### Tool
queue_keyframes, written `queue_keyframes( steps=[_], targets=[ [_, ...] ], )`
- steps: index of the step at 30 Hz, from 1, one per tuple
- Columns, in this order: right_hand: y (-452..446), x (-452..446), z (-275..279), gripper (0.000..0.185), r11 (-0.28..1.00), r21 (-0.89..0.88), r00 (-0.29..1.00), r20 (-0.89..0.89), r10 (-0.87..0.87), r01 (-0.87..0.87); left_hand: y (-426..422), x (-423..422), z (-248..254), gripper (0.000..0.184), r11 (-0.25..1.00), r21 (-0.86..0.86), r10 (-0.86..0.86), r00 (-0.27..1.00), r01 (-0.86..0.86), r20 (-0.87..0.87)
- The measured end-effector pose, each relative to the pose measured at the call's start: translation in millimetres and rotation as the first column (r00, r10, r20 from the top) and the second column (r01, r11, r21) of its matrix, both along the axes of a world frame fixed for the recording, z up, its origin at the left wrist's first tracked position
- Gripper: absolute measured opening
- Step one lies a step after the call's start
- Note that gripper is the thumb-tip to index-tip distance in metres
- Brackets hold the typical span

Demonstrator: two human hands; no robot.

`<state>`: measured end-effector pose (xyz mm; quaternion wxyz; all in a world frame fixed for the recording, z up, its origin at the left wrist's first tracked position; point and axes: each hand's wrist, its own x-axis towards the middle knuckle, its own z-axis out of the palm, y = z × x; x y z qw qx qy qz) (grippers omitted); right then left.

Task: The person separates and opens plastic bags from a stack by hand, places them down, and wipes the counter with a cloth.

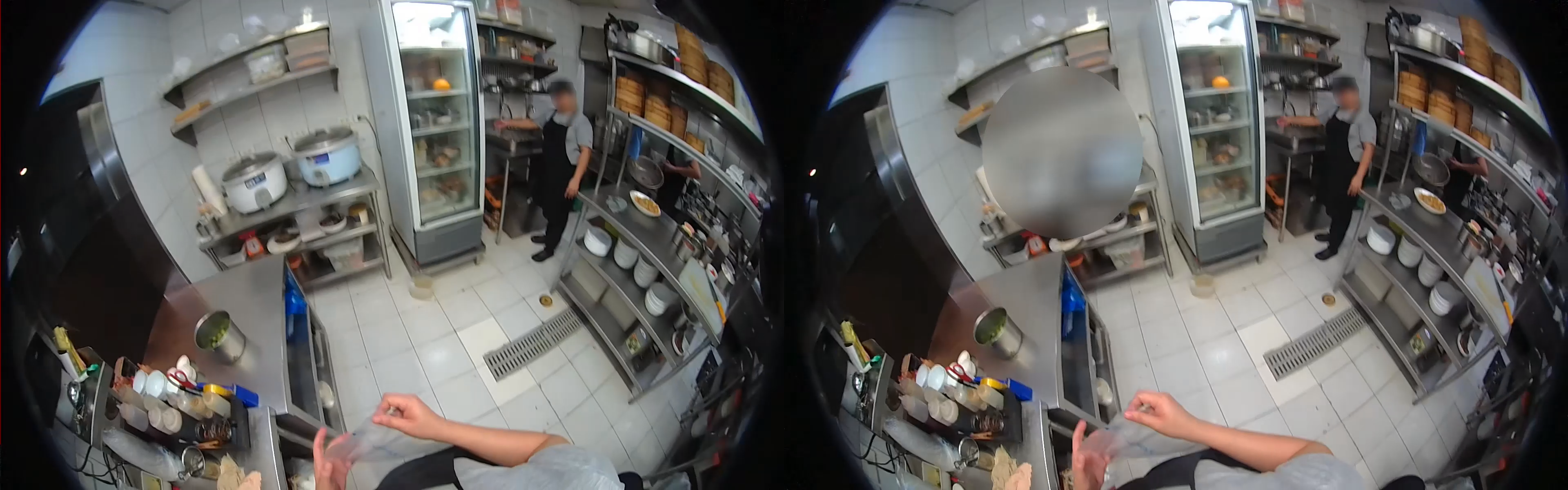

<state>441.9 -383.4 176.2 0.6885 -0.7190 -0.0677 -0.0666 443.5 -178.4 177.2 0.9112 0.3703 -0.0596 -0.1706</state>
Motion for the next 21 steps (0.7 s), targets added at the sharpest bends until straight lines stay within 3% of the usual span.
queue_keyframes(
  steps=[2, 3, 5, 8, 9, 11, 13, 16, 19, 21],
  targets=[
    [-4.0, -1.6, -1.6, 0.018, 0.981, -0.192, 0.999, -0.028, 0.018, -0.023, -2.9, 0.1, -0.9, 0.055, 0.991, 0.134, -0.01, 0.996, -0.002, 0.089],
    [-3.3, -0.8, -0.3, 0.019, 0.989, -0.145, 0.986, 0.164, 0.017, 0.007, 3.5, 0.2, -14.7, 0.054, 0.966, 0.258, -0.014, 0.993, -0.017, 0.116],
    [-7.0, -2.4, -6.8, 0.019, 0.987, -0.16, 0.984, 0.18, 0.015, 0.015, 12.6, 21.1, -48.5, 0.054, 0.891, 0.445, -0.023, 0.97, -0.089, 0.242],
    [-9.2, 0.4, -5.6, 0.02, 0.992, -0.126, 0.981, 0.189, 0.041, -0.017, 33.0, 39.5, -101.6, 0.044, 0.834, 0.524, 0.0, 0.948, -0.176, 0.319],
    [-9.2, 0.3, -4.0, 0.021, 0.996, -0.086, 0.982, 0.181, 0.046, -0.031, 17.3, 23.8, -43.4, 0.01, 0.737, 0.652, -0.017, 0.959, -0.179, 0.283],
    [-12.0, 1.6, -8.3, 0.026, 0.992, 0.016, 0.989, 0.09, 0.12, -0.122, 15.0, 23.7, -42.4, 0.011, 0.781, 0.606, -0.009, 0.967, -0.151, 0.253],
    [-12.4, 2.5, -9.6, 0.024, 0.99, -0.044, 0.985, 0.105, 0.137, -0.133, 17.0, 24.6, -49.9, 0.012, 0.805, 0.577, -0.009, 0.97, -0.138, 0.245],
    [-14.8, 7.9, -17.4, 0.016, 0.987, -0.037, 0.98, 0.123, 0.159, -0.156, -2.7, 13.6, -8.1, 0.012, 0.774, 0.57, 0.049, 0.924, -0.276, 0.38],
    [-15.2, 12.0, -15.9, 0.012, 0.984, -0.029, 0.974, 0.136, 0.179, -0.176, -0.1, 17.7, -29.5, 0.012, 0.9, 0.404, 0.106, 0.981, -0.165, 0.164],
    [-13.9, 13.9, -16.5, 0.014, 0.978, -0.06, 0.968, 0.141, 0.208, -0.201, 12.7, 18.8, -44.3, 0.012, 0.865, 0.48, 0.06, 0.981, -0.145, 0.187]
  ],
)
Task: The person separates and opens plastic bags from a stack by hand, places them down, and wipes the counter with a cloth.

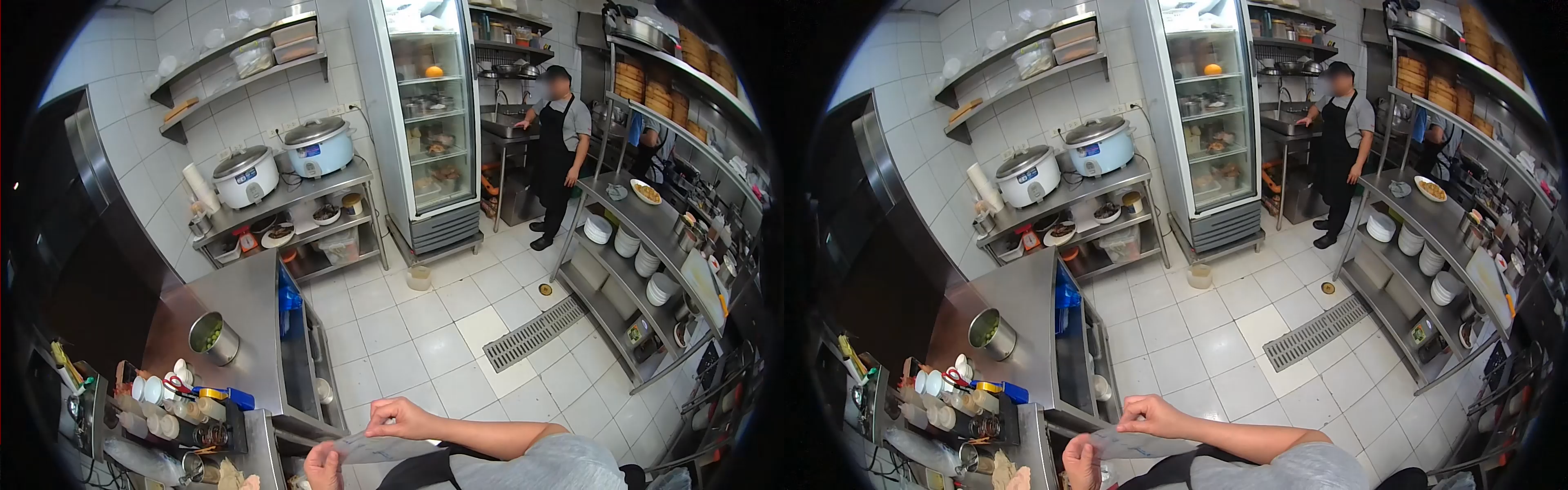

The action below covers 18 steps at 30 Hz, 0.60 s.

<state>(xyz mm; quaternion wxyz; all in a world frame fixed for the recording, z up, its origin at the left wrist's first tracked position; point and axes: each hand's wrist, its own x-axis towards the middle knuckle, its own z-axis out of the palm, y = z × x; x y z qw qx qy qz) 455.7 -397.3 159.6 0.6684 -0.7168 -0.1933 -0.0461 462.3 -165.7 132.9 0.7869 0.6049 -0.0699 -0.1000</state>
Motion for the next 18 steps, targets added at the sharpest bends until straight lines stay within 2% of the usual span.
queue_keyframes(
  steps=[5, 6, 9, 11, 12, 13, 14, 15, 17, 18],
  targets=[
    [16.4, 15.4, -11.5, 0.022, 0.989, -0.087, 0.992, 0.012, 0.123, -0.122, 24.7, -9.8, -17.1, 0.01, 0.995, 0.049, 0.089, 0.995, -0.091, 0.053],
    [23.4, 18.8, -11.8, 0.024, 0.986, -0.106, 0.991, 0.01, 0.134, -0.132, 29.5, -15.5, -18.9, 0.013, 0.994, 0.007, 0.109, 0.993, -0.11, 0.053],
    [50.2, 29.4, -13.0, 0.027, 0.958, -0.161, 0.97, 0.02, 0.241, -0.235, 26.2, -31.6, 15.1, 0.02, 0.994, -0.098, 0.081, 0.948, -0.053, 0.307],
    [81.9, 31.4, -16.3, 0.028, 0.93, -0.174, 0.942, 0.032, 0.335, -0.325, 47.2, -51.8, 20.6, 0.034, 0.999, 0.013, -0.036, 0.999, 0.036, -0.012],
    [101.9, 32.8, -19.5, 0.027, 0.937, -0.082, 0.935, 0.083, 0.346, -0.339, 52.3, -56.6, 16.9, 0.036, 0.988, -0.129, -0.091, 0.995, 0.087, -0.027],
    [122.9, 33.8, -22.9, 0.027, 0.935, 0.015, 0.929, 0.124, 0.349, -0.353, 58.1, -59.0, 13.1, 0.037, 0.974, -0.202, -0.12, 0.991, 0.107, -0.054],
    [140.6, 35.0, -26.7, 0.024, 0.888, 0.248, 0.897, -0.122, 0.425, -0.387, 63.2, -61.2, 9.4, 0.039, 0.954, -0.273, -0.149, 0.986, 0.123, -0.08],
    [156.0, 37.2, -29.0, 0.022, 0.828, 0.447, 0.782, -0.357, 0.511, -0.337, 71.4, -64.9, 5.8, 0.039, 0.953, -0.281, -0.161, 0.977, 0.117, -0.14],
    [180.9, 50.6, -6.3, 0.02, 0.58, 0.756, 0.496, -0.394, 0.774, -0.305, 91.4, -68.5, -8.4, 0.036, 0.974, -0.038, 0.22, 0.975, -0.221, -0.043],
    [194.0, 58.5, -8.8, 0.019, 0.505, 0.783, 0.378, -0.371, 0.848, -0.364, 114.5, -76.6, -9.8, 0.035, 0.955, -0.124, 0.254, 0.959, -0.269, -0.124]
  ],
)
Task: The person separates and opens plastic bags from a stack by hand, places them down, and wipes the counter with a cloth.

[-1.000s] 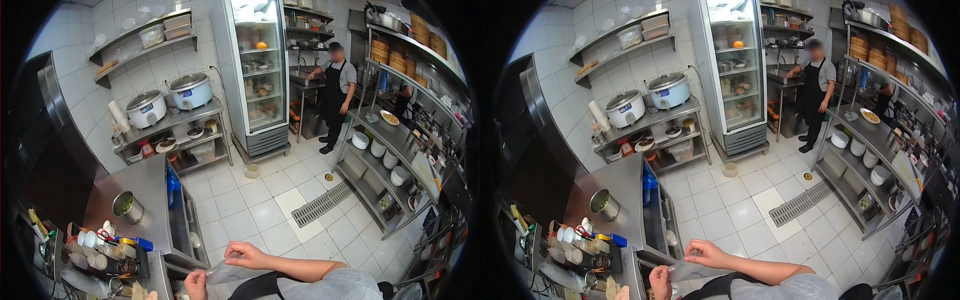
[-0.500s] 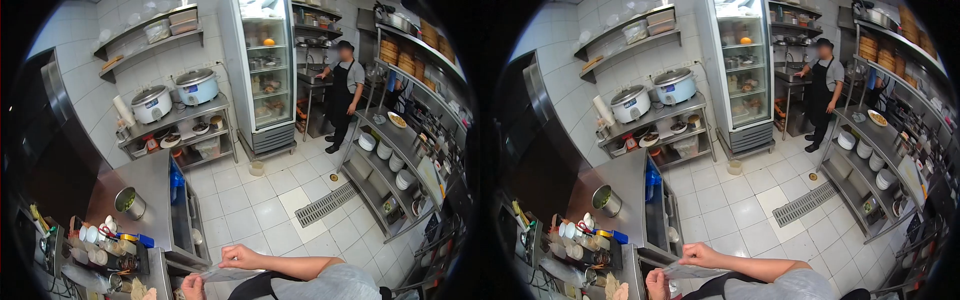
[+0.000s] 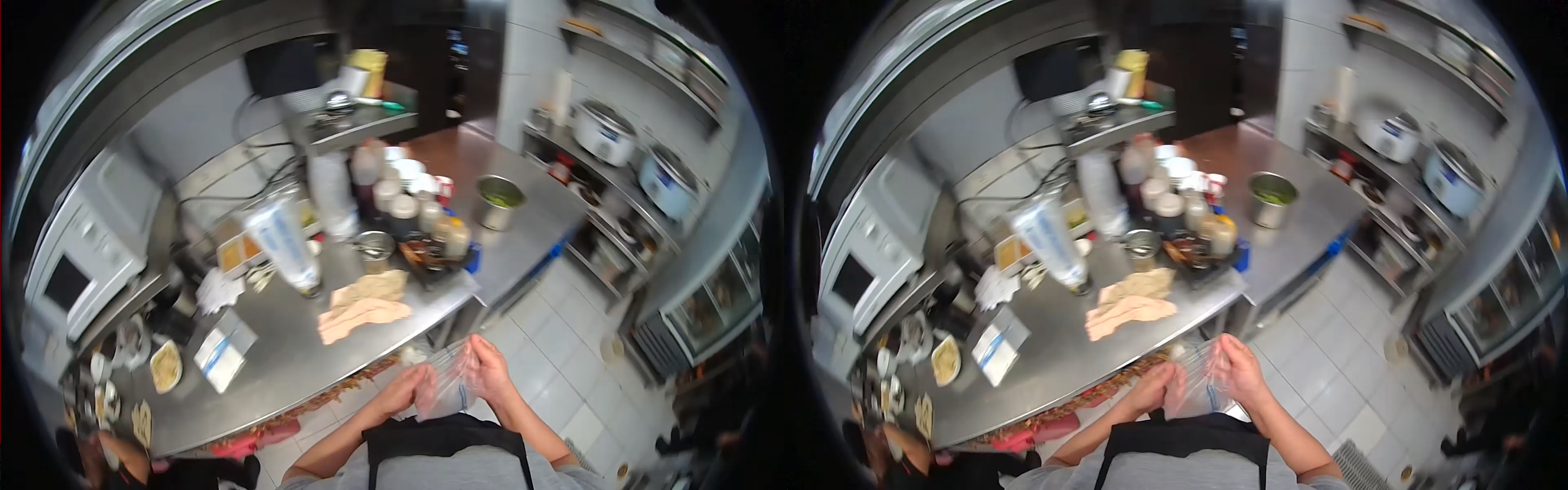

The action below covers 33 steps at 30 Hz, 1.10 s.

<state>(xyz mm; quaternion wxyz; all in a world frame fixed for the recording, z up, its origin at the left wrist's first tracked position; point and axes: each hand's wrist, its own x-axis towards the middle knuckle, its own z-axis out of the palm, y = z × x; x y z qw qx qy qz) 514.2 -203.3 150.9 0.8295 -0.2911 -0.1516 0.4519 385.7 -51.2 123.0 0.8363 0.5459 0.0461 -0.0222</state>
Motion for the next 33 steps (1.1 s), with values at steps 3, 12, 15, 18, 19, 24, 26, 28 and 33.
queue_keyframes(
  steps=[3, 12, 15, 18, 19, 24, 26, 28, 33],
  targets=[
    [57.2, 10.6, -11.4, 0.015, 0.963, -0.069, 0.96, 0.087, 0.266, -0.261, 77.4, -21.5, 24.1, 0.029, 0.979, -0.163, 0.15, 0.97, -0.119, 0.189],
    [295.8, 54.4, 81.3, 0.014, 0.987, -0.159, 0.517, 0.843, 0.149, -0.025, 269.6, -24.1, 107.3, 0.018, 0.553, 0.362, 0.683, 0.657, -0.751, 0.319],
    [360.3, 52.8, 144.8, 0.009, 0.967, -0.201, 0.548, 0.833, 0.083, 0.159, 330.3, 4.6, 157.4, 0.017, 0.224, 0.378, 0.621, 0.431, -0.898, 0.655],
    [416.1, 71.4, 103.9, 0.006, 0.935, -0.221, 0.553, 0.833, 0.034, 0.276, 367.8, 15.3, 127.1, 0.018, 0.509, 0.347, 0.715, 0.611, -0.788, 0.34],
    [420.0, 66.7, 83.7, 0.006, 0.891, -0.316, 0.572, 0.816, 0.08, 0.327, 373.6, 15.2, 97.0, 0.012, 0.574, 0.269, 0.76, 0.625, -0.773, 0.175],
    [424.3, 44.4, -59.2, 0.016, 0.694, -0.45, 0.553, 0.828, 0.089, 0.562, 358.3, 25.6, -40.0, 0.013, 0.571, 0.183, 0.82, 0.549, -0.8, -0.161],
    [426.8, 35.8, -59.3, 0.019, 0.68, -0.403, 0.529, 0.848, 0.027, 0.612, 363.4, 29.7, -68.2, 0.013, 0.473, 0.23, 0.88, 0.468, -0.85, -0.08],
    [421.5, 23.5, -36.2, 0.022, 0.629, -0.501, 0.58, 0.809, 0.096, 0.594, 347.1, 24.6, -62.0, 0.027, 0.486, 0.119, 0.873, 0.488, -0.866, -0.016],
    [446.5, 28.6, -87.9, 0.02, 0.68, -0.287, 0.428, 0.903, -0.043, 0.675, 310.5, 52.4, -25.8, 0.04, 0.688, 0.028, 0.724, 0.689, -0.725, 0.042]
  ],
)
